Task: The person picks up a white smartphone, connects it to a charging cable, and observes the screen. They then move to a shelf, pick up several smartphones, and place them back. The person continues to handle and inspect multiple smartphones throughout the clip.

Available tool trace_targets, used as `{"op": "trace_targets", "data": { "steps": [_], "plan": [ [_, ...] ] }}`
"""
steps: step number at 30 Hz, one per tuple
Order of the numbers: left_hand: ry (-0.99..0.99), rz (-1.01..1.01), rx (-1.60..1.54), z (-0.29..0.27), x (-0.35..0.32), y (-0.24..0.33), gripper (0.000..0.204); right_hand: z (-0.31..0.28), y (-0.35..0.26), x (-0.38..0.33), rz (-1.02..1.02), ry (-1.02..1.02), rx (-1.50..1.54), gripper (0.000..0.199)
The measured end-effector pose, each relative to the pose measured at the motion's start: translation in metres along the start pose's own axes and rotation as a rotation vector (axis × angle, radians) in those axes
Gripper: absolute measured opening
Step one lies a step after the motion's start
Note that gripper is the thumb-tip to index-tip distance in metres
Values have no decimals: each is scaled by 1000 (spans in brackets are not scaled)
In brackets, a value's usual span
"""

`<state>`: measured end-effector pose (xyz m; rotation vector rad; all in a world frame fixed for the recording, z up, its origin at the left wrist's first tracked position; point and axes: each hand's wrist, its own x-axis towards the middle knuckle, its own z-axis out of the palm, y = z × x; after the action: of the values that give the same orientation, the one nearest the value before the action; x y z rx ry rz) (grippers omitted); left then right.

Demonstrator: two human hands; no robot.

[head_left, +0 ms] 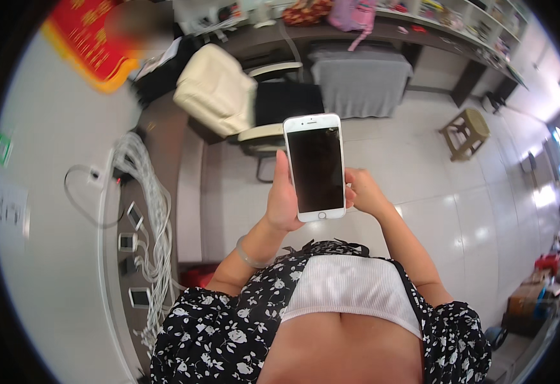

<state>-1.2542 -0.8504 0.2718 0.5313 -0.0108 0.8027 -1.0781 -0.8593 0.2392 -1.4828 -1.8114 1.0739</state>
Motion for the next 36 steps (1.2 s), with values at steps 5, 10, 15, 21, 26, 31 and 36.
{"op": "trace_targets", "data": {
  "steps": [5, 10, 15, 21, 26, 31, 36],
  "plan": [
    [-92, -186, -77, -8, 142, -34, 83, -106, 47, 7, 69, 194, 16, 19],
    [-110, -372, -207, -31, 302, -53, 81, -217, 96, 47, 137, 409, -55, 18],
    [-107, -501, -146, -83, 388, -114, 75, -265, 166, 55, 207, 509, -38, 17],
    [-133, -721, -241, -96, 546, -159, 69, -377, 213, 80, 248, 686, -133, 18],
    [-110, -855, -286, -96, 648, -184, 67, -457, 251, 92, 379, 858, -31, 20],
    [-47, -896, -187, -102, 730, -221, 67, -525, 310, 100, 440, 901, 44, 19],
    [110, -758, -133, -85, 821, -301, 66, -662, 379, 109, 250, 744, 36, 22]
  ]
}}
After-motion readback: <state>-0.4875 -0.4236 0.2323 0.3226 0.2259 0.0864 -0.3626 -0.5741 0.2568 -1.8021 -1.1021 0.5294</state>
